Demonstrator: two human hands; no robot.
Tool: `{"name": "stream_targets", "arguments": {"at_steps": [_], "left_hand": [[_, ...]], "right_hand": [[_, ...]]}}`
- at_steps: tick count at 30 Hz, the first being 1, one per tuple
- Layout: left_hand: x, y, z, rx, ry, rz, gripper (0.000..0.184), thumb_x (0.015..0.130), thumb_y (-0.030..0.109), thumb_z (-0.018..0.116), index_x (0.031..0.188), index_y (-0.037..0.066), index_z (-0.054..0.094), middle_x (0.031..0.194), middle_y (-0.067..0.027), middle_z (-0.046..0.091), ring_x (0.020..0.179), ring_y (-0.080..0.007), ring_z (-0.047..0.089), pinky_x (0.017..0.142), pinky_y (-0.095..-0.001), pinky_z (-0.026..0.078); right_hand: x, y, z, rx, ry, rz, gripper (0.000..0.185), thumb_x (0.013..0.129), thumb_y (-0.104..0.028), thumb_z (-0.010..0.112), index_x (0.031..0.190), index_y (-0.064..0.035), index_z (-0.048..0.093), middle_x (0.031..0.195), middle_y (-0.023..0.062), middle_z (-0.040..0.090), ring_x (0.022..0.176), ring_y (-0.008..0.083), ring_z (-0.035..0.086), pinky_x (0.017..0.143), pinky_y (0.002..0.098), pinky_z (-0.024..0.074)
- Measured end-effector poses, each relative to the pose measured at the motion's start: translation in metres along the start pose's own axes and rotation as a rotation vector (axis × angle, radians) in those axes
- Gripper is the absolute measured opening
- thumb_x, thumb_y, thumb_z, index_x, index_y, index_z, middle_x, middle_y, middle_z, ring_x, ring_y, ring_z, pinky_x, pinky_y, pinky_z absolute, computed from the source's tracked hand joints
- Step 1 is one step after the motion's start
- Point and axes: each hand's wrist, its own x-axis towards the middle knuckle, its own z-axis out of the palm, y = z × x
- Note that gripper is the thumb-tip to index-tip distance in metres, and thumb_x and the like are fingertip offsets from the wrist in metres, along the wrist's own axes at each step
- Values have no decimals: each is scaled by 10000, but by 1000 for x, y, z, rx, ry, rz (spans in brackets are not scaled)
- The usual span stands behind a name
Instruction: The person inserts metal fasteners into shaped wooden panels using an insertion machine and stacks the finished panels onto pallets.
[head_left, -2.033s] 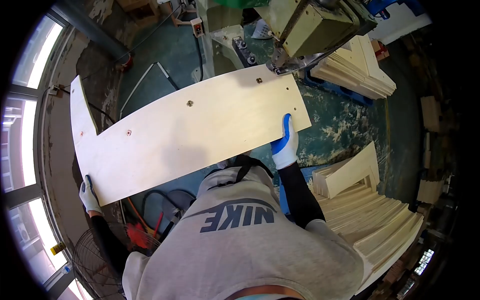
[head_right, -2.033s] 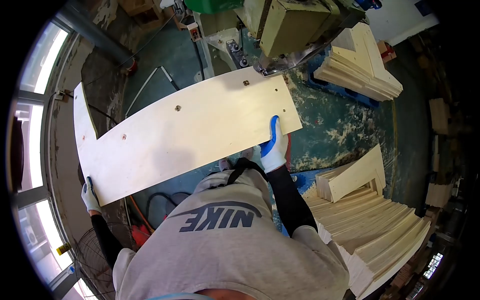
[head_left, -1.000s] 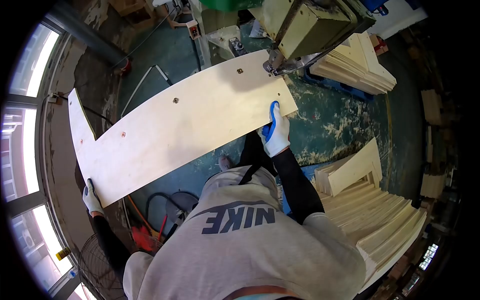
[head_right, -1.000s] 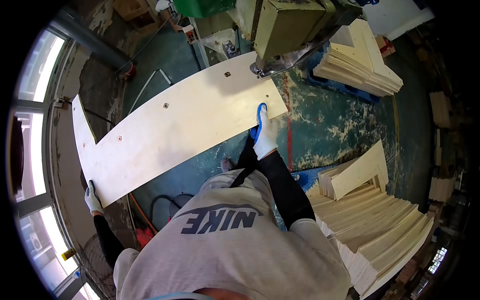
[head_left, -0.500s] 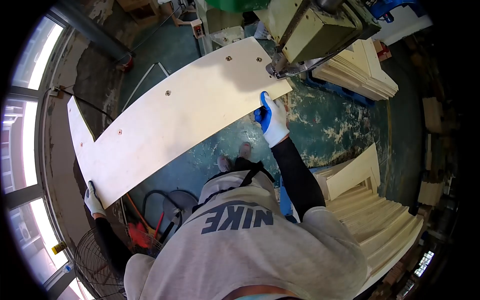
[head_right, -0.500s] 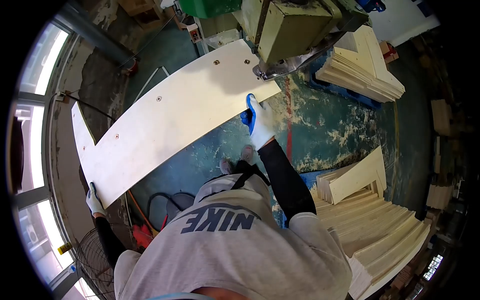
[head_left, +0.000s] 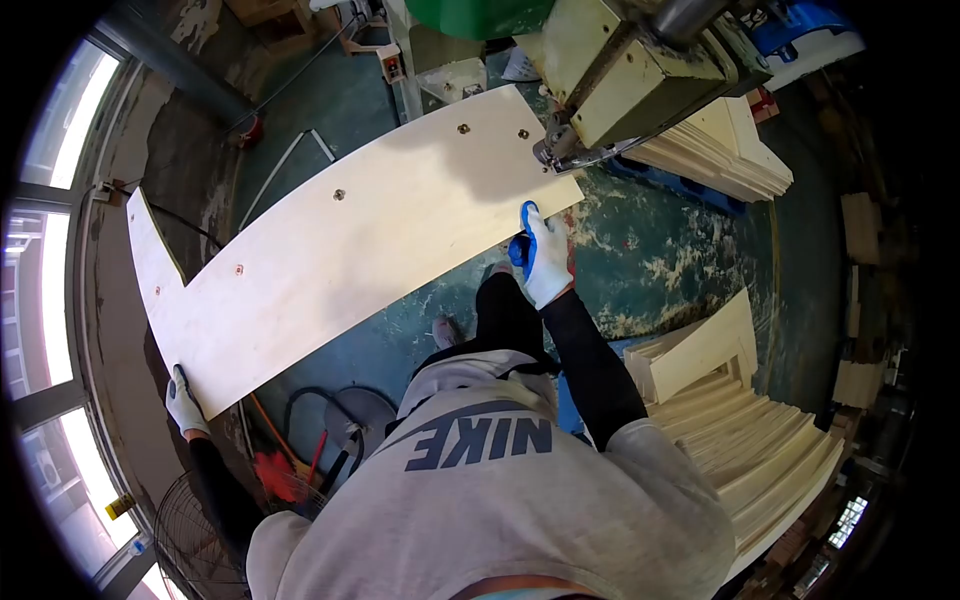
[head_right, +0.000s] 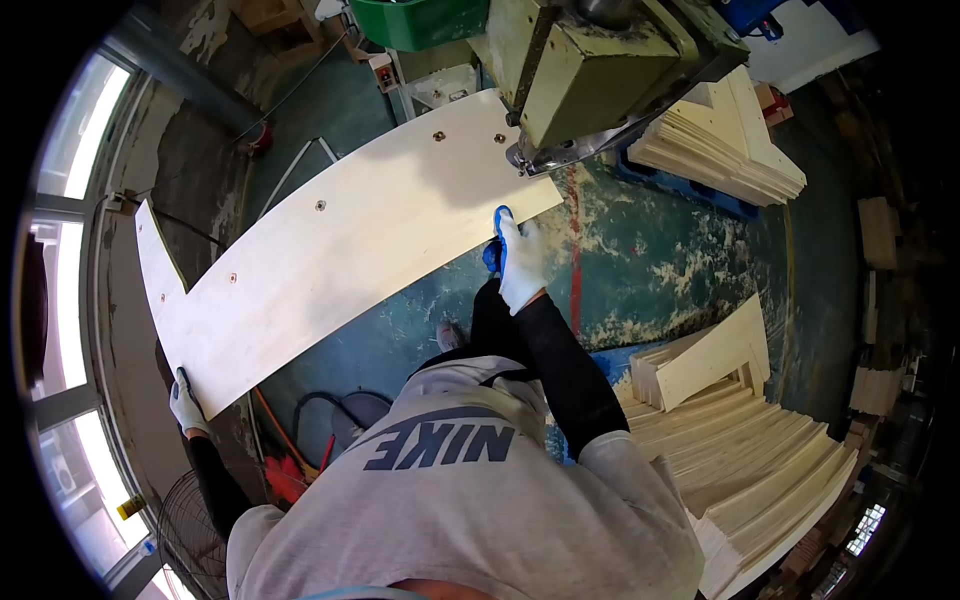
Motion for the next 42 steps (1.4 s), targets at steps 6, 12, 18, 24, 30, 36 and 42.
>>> {"name": "stream_targets", "arguments": {"at_steps": [6, 12, 18, 24, 30, 36, 42], "left_hand": [[19, 0, -17, -46, -71, -57, 334, 1005, 357, 618, 824, 83, 678, 629, 110, 393, 552, -26, 307, 499, -234, 220], [-2, -3, -28, -42, -49, -54, 327, 1003, 341, 626, 858, 55, 688, 659, 110, 415, 573, -24, 323, 509, -232, 243], [-18, -5, -47, -21, -4, -28, 352, 1010, 339, 615, 870, 23, 685, 668, 100, 431, 593, -29, 347, 527, -234, 270], [-16, 15, -140, 192, -136, -8, 354, 1022, 325, 581, 866, 19, 665, 703, 79, 452, 632, -39, 363, 564, -238, 319], [-50, -6, -163, 267, -159, -49, 433, 1027, 368, 563, 964, -42, 685, 750, 57, 479, 677, -58, 384, 592, -242, 322], [-174, 22, -223, 164, -5, -68, 381, 1026, 367, 571, 903, 18, 659, 725, 63, 456, 665, -50, 379, 584, -237, 315], [-328, 98, -264, 197, 172, -82, 373, 1030, 352, 563, 931, 3, 654, 804, 20, 584, 730, -82, 507, 658, -259, 430]], "right_hand": [[3, 1, -8, 87, -133, 100, 187, 975, -267, 609, 1012, -84, 607, 835, -24, 559, 653, 65, 541, 530, 229, 449], [10, 1, -12, 34, -91, 120, 244, 976, -367, 619, 935, -136, 551, 716, -16, 537, 522, 117, 560, 428, 245, 373], [-7, -13, -12, 79, -127, 93, 244, 963, -339, 637, 973, -100, 588, 719, 8, 597, 521, 122, 584, 449, 237, 402], [-100, -23, -78, 198, -480, 410, 473, 924, -237, 680, 1319, -21, 536, 1073, 94, 675, 891, 155, 693, 659, 257, 563], [-67, -14, -156, 92, -691, 380, 540, 896, -103, 614, 1398, 24, 460, 1225, 160, 632, 1045, 245, 675, 838, 381, 589], [-55, -17, -163, 556, -929, 659, 567, 944, -202, 661, 1415, 17, 431, 1268, 172, 613, 1094, 312, 658, 920, 482, 562], [-34, -30, -227, 257, -920, 715, 469, 977, -113, 593, 1402, 15, 442, 1249, 163, 623, 1061, 340, 664, 828, 467, 596]]}}
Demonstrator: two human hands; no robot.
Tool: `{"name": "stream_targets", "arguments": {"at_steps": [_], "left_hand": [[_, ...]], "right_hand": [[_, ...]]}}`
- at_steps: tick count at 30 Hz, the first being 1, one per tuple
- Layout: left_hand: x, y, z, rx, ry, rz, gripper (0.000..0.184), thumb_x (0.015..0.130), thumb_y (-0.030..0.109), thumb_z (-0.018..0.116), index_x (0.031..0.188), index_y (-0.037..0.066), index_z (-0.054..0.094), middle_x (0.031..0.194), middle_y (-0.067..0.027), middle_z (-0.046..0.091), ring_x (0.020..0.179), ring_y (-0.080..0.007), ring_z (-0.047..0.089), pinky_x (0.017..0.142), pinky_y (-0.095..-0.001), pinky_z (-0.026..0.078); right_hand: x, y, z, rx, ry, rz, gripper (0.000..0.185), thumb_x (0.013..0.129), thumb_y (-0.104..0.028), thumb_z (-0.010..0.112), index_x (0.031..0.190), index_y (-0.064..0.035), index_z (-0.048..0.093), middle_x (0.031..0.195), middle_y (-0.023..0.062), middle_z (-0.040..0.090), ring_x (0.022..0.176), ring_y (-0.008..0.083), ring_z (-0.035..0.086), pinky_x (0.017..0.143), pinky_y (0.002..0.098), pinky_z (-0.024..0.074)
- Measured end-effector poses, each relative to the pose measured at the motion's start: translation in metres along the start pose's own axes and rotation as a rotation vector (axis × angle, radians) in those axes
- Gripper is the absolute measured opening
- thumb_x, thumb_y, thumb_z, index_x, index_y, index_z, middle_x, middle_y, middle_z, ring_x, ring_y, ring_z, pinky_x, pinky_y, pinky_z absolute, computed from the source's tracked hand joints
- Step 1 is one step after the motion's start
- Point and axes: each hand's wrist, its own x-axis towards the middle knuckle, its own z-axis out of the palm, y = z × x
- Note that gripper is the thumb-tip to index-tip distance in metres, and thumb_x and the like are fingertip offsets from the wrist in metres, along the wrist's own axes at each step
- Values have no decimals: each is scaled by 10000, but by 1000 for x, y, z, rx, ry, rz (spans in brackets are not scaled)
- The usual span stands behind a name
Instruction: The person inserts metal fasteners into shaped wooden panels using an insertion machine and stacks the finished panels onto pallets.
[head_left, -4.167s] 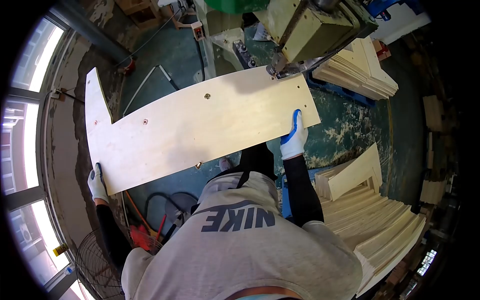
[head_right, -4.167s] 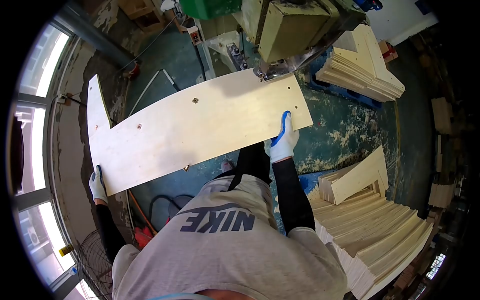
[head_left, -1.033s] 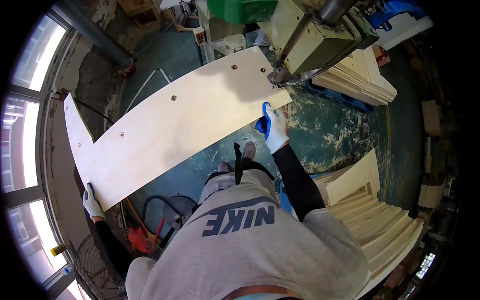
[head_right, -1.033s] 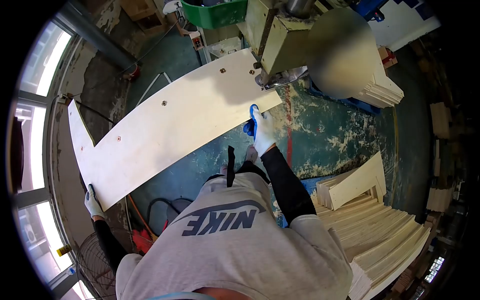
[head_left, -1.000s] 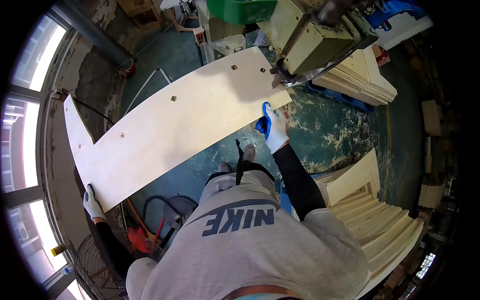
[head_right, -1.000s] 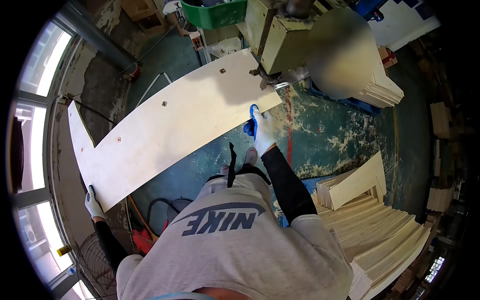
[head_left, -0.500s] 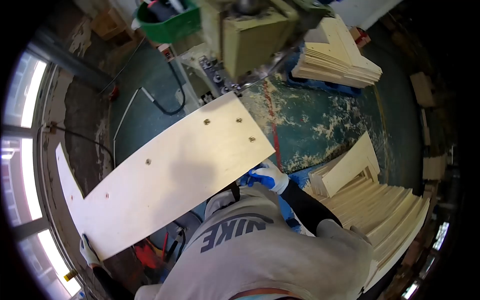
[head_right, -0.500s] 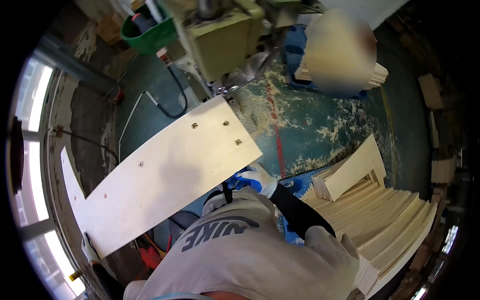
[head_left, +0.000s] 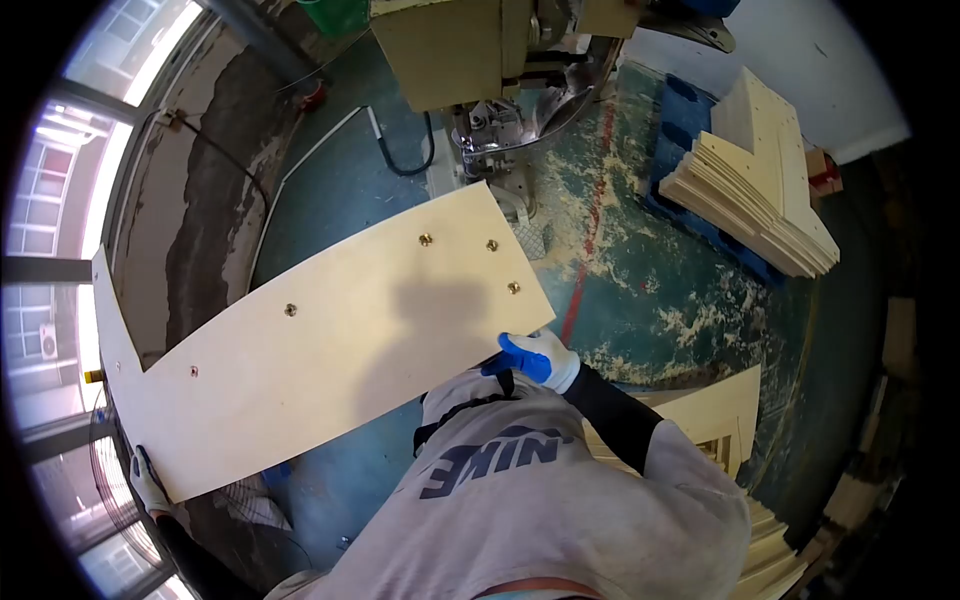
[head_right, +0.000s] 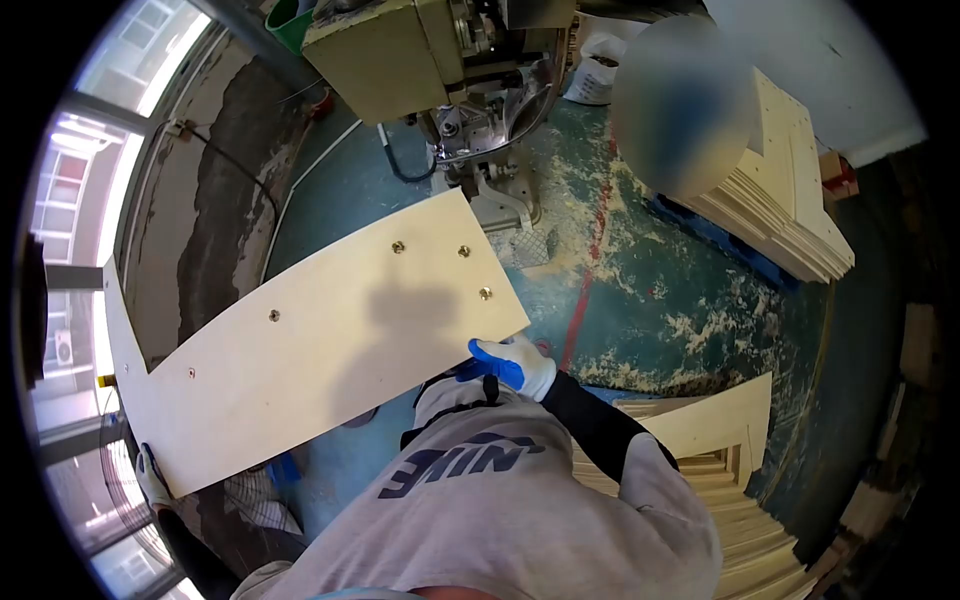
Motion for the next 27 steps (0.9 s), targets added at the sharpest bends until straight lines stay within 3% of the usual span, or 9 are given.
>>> {"name": "stream_targets", "arguments": {"at_steps": [3, 6, 11, 14, 17, 20, 23, 25, 27], "left_hand": [[-75, 52, 12, 84, -105, -62, 370, 1022, 353, 574, 927, 4, 652, 787, 20, 572, 684, -75, 486, 616, -259, 416], [-139, 81, 99, 142, -275, -187, 378, 1006, 373, 593, 886, 18, 641, 698, 42, 496, 605, -57, 396, 546, -239, 336], [-248, 65, 399, -159, -628, -348, 541, 960, 436, 648, 965, -105, 660, 907, -101, 664, 754, -135, 584, 650, -309, 470], [-383, 192, 524, -203, -895, -549, 628, 939, 481, 656, 1086, -129, 650, 999, -146, 701, 834, -200, 660, 752, -333, 533], [-463, 246, 635, -297, -1048, -693, 651, 926, 523, 641, 1119, -99, 646, 999, -131, 691, 816, -232, 648, 742, -359, 526], [-494, 327, 724, -223, -1312, -474, 565, 938, 501, 641, 1064, -48, 687, 874, -108, 681, 764, -186, 621, 696, -327, 511], [-488, 421, 765, -3, -1664, -166, 447, 962, 431, 642, 930, -15, 646, 745, -44, 640, 611, -84, 578, 549, -244, 463], [-500, 496, 815, 90, -1490, 75, 367, 955, 372, 661, 906, 11, 613, 702, -25, 615, 538, -71, 537, 492, -235, 428], [-516, 560, 877, -286, -1374, 323, 263, 944, 258, 687, 989, 4, 639, 782, -69, 661, 673, -148, 645, 607, -274, 509]], "right_hand": [[-46, 3, -70, -422, -49, -187, 503, 974, -148, 560, 1435, -5, 418, 1302, 143, 592, 1168, 312, 618, 947, 472, 549], [-69, -43, -85, 110, 80, -263, 506, 997, -224, 529, 1442, -18, 405, 1318, 162, 584, 1217, 320, 599, 980, 491, 533], [-90, -128, -98, 24, 539, -956, 505, 944, -89, 617, 1383, -104, 366, 1202, 109, 557, 1137, 213, 587, 944, 391, 524], [-105, -113, -81, -47, 571, -805, 877, 816, -89, 765, 1492, -32, 209, 1336, 145, 490, 1245, 256, 519, 1041, 382, 454], [-91, -83, -149, -355, 867, -793, 751, 818, 16, 661, 1453, -49, 265, 1231, 112, 531, 1094, 195, 571, 878, 303, 497], [-108, -159, -220, -27, 885, -810, 570, 843, 60, 569, 1360, -57, 362, 935, 23, 574, 725, 81, 545, 618, 250, 459], [-139, -249, -275, -25, 873, -855, 613, 831, 77, 570, 1397, -60, 379, 1052, 57, 616, 847, 106, 609, 723, 248, 508], [-151, -316, -308, -45, 823, -904, 653, 824, 77, 586, 1428, -54, 376, 1119, 72, 625, 927, 123, 622, 787, 257, 517], [-165, -358, -336, -51, 757, -893, 677, 821, 71, 601, 1449, -45, 377, 1176, 80, 628, 994, 136, 626, 836, 266, 519]]}}
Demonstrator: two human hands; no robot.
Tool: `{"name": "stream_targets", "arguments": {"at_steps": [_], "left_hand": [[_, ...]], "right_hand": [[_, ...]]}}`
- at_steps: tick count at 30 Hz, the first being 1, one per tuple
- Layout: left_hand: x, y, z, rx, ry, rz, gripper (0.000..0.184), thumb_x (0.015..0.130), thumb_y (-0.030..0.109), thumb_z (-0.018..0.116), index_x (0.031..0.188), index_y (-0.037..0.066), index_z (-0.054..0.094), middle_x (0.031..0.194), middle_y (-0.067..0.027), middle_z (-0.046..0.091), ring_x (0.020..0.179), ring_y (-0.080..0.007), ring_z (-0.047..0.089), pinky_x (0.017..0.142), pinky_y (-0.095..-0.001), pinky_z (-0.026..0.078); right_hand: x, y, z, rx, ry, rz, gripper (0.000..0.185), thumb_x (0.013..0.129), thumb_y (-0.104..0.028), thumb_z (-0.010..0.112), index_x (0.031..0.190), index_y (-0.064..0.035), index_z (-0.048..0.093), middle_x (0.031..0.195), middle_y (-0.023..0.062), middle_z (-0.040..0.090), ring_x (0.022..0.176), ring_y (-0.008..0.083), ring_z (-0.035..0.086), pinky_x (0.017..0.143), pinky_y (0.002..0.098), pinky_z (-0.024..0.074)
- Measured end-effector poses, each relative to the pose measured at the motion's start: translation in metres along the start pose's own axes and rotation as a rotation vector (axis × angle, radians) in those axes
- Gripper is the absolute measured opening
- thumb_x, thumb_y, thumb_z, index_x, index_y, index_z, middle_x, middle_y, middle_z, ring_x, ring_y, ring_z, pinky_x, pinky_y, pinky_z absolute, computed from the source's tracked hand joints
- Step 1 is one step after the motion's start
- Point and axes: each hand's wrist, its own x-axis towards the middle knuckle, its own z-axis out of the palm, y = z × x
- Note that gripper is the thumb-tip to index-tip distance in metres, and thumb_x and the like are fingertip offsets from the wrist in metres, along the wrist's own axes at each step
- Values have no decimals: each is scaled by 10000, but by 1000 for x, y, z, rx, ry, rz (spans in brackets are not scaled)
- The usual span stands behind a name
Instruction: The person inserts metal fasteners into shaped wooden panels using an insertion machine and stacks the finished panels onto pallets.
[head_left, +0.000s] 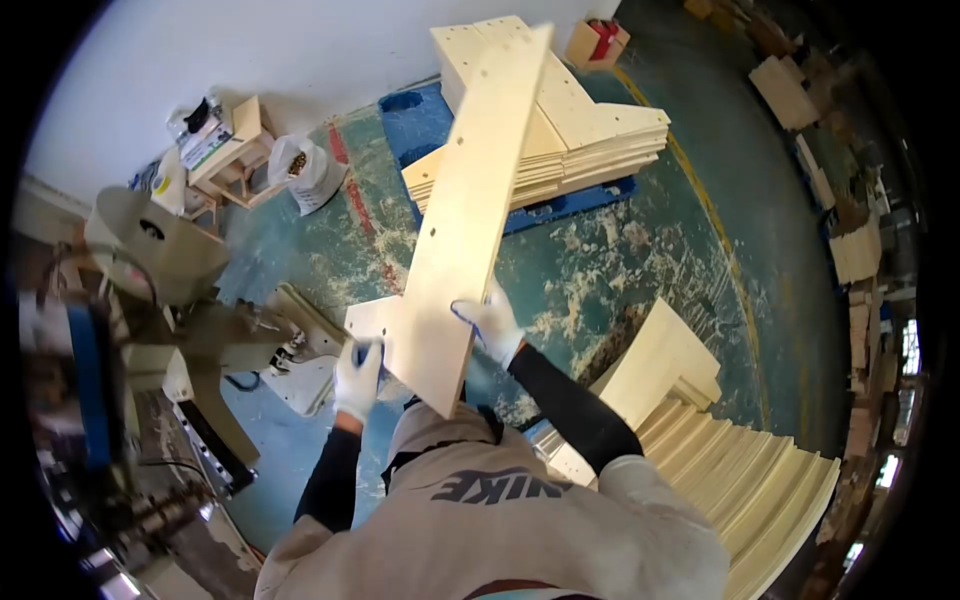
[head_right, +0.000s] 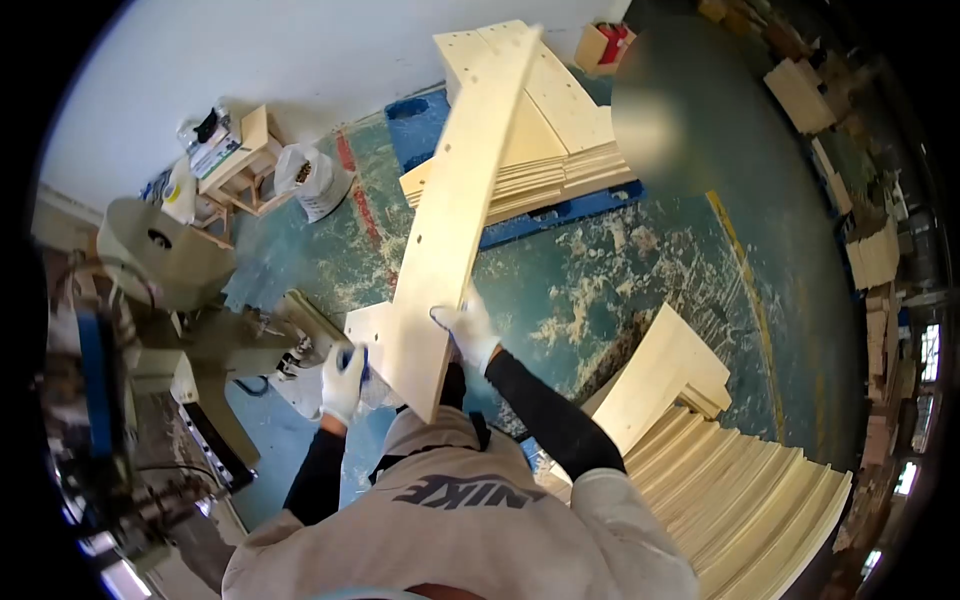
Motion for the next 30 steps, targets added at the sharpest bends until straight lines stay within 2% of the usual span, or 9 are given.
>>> {"name": "stream_targets", "arguments": {"at_steps": [2, 4, 6, 9, 14, 18, 21, 26, 30], "left_hand": [[89, 33, 39, 252, 129, 392, 328, 914, 252, 720, 1077, -16, 624, 895, -83, 649, 790, -154, 621, 727, -292, 514], [164, 76, 86, 322, 203, 457, 453, 912, 243, 730, 1228, -37, 567, 1087, -93, 640, 983, -163, 596, 883, -299, 481], [229, 112, 129, 26, 69, 183, 486, 932, 232, 709, 1296, -32, 526, 1197, -82, 628, 1044, -167, 585, 912, -290, 466], [296, 135, 171, -410, -36, 68, 375, 956, 141, 666, 1274, -21, 551, 1194, -85, 638, 1008, -154, 601, 888, -277, 474], [382, 144, 265, -348, 174, 142, 376, 917, 79, 692, 1255, -28, 566, 1117, -69, 661, 957, -138, 609, 859, -275, 478], [458, 131, 340, -360, 253, 32, 371, 898, 52, 698, 1237, -47, 583, 1101, -62, 669, 946, -131, 622, 837, -261, 493], [495, 142, 379, -392, 307, -78, 389, 896, 48, 700, 1251, -49, 575, 1115, -75, 673, 951, -131, 625, 845, -265, 493], [588, 147, 411, -285, 344, -75, 401, 903, 48, 692, 1268, -48, 558, 1135, -84, 672, 991, -136, 624, 870, -271, 490], [670, 126, 420, 111, 255, -127, 644, 858, 229, 762, 1370, -46, 483, 1251, -172, 625, 1119, -256, 613, 975, -340, 471]], "right_hand": [[55, -37, -20, -7, -125, -3, 684, 824, 58, 616, 1460, -31, 383, 1224, 83, 626, 1047, 144, 621, 872, 273, 515], [87, -83, -35, -74, -156, 10, 595, 871, 30, 612, 1435, -2, 424, 1228, 75, 633, 1053, 129, 618, 875, 270, 512], [122, -126, -45, -52, -192, 46, 558, 897, 26, 598, 1430, 5, 435, 1224, 77, 636, 1051, 123, 614, 872, 266, 511], [192, -170, -81, 16, -129, 83, 427, 935, 30, 579, 1357, 21, 512, 1153, 74, 662, 963, 109, 634, 801, 247, 522], [340, -148, -193, -182, -1, 67, 311, 942, -17, 602, 1249, 31, 587, 1087, 62, 683, 874, 99, 638, 745, 243, 520], [436, -145, -274, -542, -7, 6, 436, 897, -103, 678, 1300, 15, 561, 1149, 131, 684, 1054, 214, 649, 924, 319, 494], [485, -199, -295, -829, -64, 98, 462, 904, -134, 671, 1329, 0, 547, 1186, 135, 672, 1093, 220, 642, 958, 324, 482], [564, -242, -374, -748, 33, 308, 451, 932, -221, 646, 1330, -28, 556, 1168, 122, 681, 1008, 178, 674, 878, 307, 527], [617, -247, -448, -978, 129, 110, 411, 937, -141, 656, 1315, 0, 572, 1114, 81, 673, 971, 133, 631, 858, 266, 515]]}}
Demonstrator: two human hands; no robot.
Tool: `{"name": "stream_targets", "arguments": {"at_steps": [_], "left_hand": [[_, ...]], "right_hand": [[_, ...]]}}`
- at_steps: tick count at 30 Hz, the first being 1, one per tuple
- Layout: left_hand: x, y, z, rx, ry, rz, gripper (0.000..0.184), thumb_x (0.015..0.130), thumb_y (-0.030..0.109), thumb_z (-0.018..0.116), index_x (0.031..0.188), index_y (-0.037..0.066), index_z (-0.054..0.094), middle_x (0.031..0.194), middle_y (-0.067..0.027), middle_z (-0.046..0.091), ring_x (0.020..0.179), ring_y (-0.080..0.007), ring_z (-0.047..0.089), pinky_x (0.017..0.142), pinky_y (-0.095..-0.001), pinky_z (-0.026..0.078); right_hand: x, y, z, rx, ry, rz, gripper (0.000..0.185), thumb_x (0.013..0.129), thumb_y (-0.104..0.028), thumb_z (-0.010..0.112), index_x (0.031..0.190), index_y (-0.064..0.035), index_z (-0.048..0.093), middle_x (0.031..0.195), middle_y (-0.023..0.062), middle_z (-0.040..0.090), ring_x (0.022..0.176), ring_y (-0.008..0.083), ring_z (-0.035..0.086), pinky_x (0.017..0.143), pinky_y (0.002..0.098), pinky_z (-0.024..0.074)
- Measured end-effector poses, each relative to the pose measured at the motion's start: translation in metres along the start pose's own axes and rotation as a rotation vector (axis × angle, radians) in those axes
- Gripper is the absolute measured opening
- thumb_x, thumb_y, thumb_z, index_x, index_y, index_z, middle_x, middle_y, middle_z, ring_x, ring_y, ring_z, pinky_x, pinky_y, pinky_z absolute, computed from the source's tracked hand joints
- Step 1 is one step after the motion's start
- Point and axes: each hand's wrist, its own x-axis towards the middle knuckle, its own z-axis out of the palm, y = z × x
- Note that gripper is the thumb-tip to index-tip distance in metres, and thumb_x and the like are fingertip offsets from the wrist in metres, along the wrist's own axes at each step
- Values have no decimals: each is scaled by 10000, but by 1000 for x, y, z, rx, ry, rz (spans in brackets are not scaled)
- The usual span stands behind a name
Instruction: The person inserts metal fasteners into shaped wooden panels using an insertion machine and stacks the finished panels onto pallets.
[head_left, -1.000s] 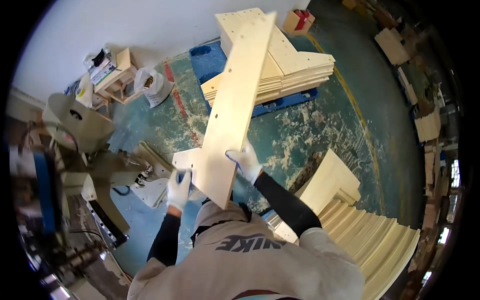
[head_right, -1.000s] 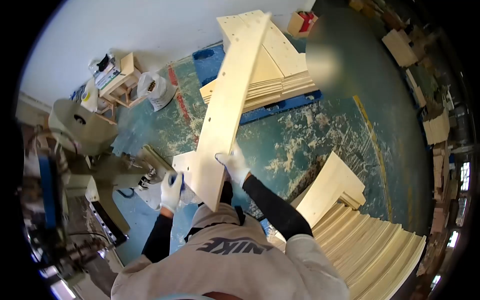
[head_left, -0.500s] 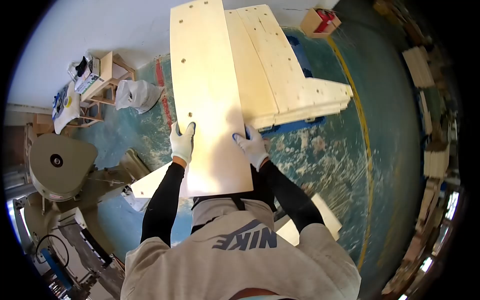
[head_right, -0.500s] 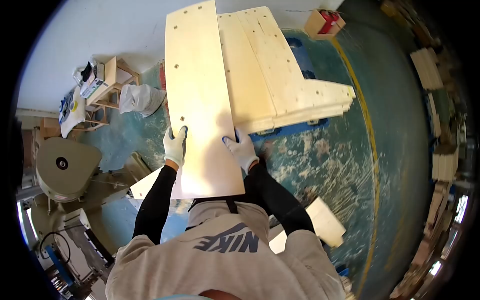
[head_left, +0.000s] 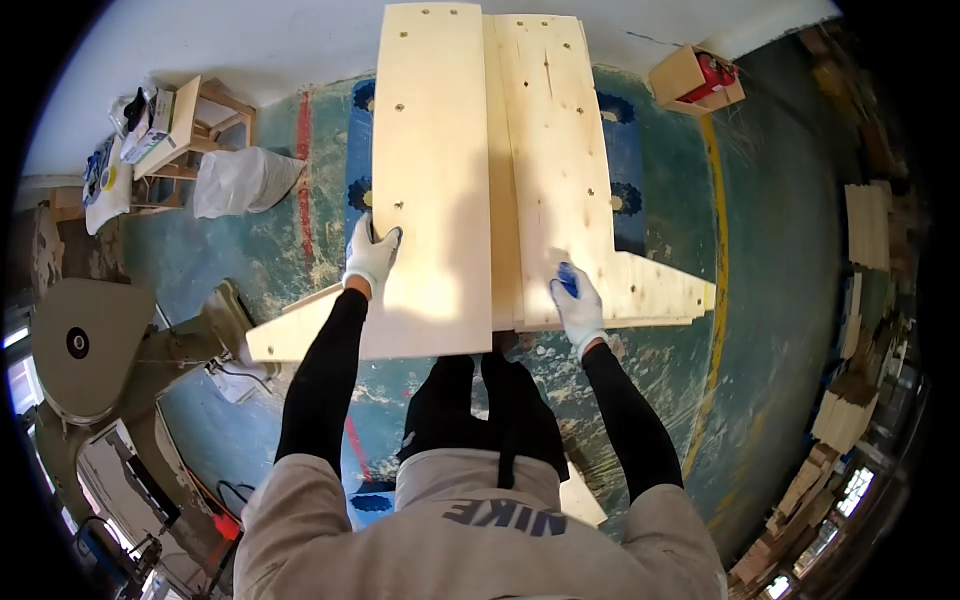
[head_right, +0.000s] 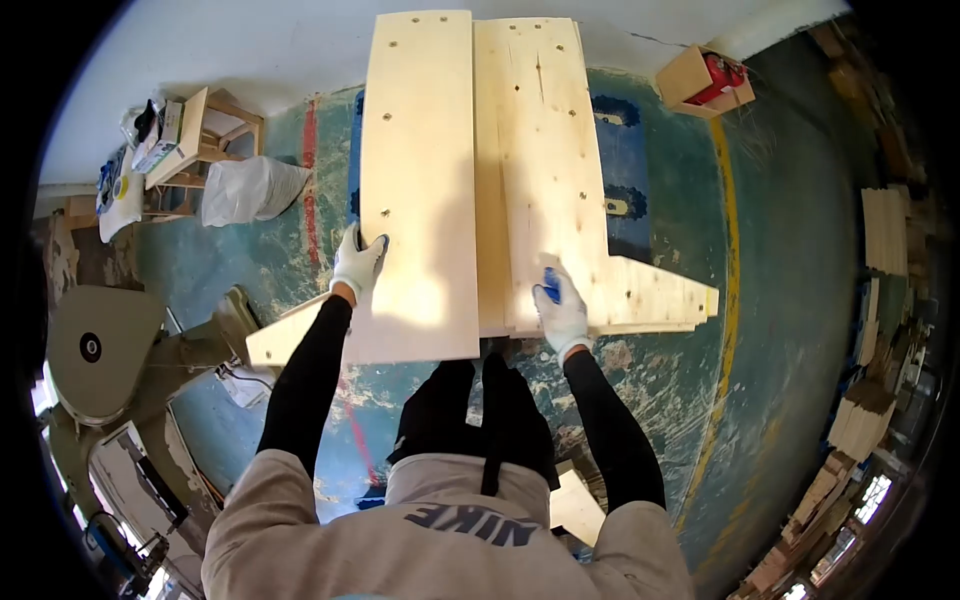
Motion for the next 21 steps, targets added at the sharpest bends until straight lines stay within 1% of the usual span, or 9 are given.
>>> {"name": "stream_targets", "arguments": {"at_steps": [1, 3, 8, 9, 12, 13, 16, 17, 21], "left_hand": [[21, -5, 4, 417, 70, 70, 829, 815, 393, 776, 1427, -43, 427, 1394, -243, 517, 1290, -352, 508, 1081, -397, 406], [37, -14, 12, 425, 85, 55, 820, 822, 379, 773, 1426, -51, 422, 1365, -266, 533, 1296, -365, 507, 1082, -404, 401], [55, -35, 27, 335, 69, -82, 1009, 780, 443, 807, 1492, -66, 306, 1391, -254, 515, 1312, -339, 496, 1095, -395, 393], [50, -20, 39, 325, 55, -235, 990, 779, 360, 838, 1503, -42, 296, 1190, -186, 626, 1078, -262, 619, 947, -360, 491], [55, -36, 70, -101, -59, -99, 951, 801, 251, 834, 1518, -19, 272, 1018, -114, 648, 840, -190, 628, 776, -321, 526], [52, -5, 72, 54, -85, -227, 884, 817, 135, 813, 1515, 4, 287, 980, -89, 640, 745, -161, 603, 690, -292, 517], [54, -37, 102, 139, -11, -11, 855, 830, 120, 797, 1512, 14, 293, 1067, -126, 659, 865, -189, 645, 786, -306, 526], [56, -50, 107, 111, 21, 49, 850, 829, 131, 795, 1507, 7, 297, 1180, -163, 658, 1025, -204, 648, 894, -314, 508], [59, -26, 104, 81, -74, -59, 870, 826, 137, 795, 1513, -3, 280, 1281, -206, 623, 1163, -239, 614, 978, -317, 474]], "right_hand": [[14, -15, -14, -68, 25, 31, 438, 931, -169, 659, 1335, -27, 568, 1187, 120, 660, 1056, 179, 629, 921, 298, 499], [49, -10, -34, -112, 102, 22, 479, 927, -204, 658, 1373, -64, 556, 1299, 177, 626, 1239, 256, 576, 1024, 344, 453], [162, 50, -62, -470, 241, 12, 741, 942, -430, 598, 1452, 63, 387, 1500, 273, 406, 1388, 406, 396, 1159, 439, 312], [178, 63, -61, -498, 249, 16, 766, 946, -454, 584, 1454, 79, 372, 1504, 291, 391, 1398, 412, 381, 1162, 442, 304], [205, 95, -58, -496, 156, 88, 799, 971, -484, 537, 1455, 120, 339, 1519, 343, 328, 1413, 443, 349, 1172, 445, 285], [196, 83, -52, -398, 130, 127, 789, 974, -466, 537, 1461, 119, 327, 1516, 342, 333, 1410, 443, 353, 1172, 442, 285], [169, 100, -35, -372, 170, 73, 763, 979, -364, 543, 1503, 97, 234, 1514, 299, 373, 1390, 427, 388, 1147, 446, 313], [171, 97, -40, -327, 117, 114, 762, 978, -351, 544, 1508, 93, 222, 1521, 296, 365, 1392, 425, 385, 1144, 446, 315], [178, 72, -47, -237, 32, 163, 767, 974, -319, 551, 1519, 82, 189, 1528, 302, 346, 1399, 420, 375, 1142, 440, 315]]}}
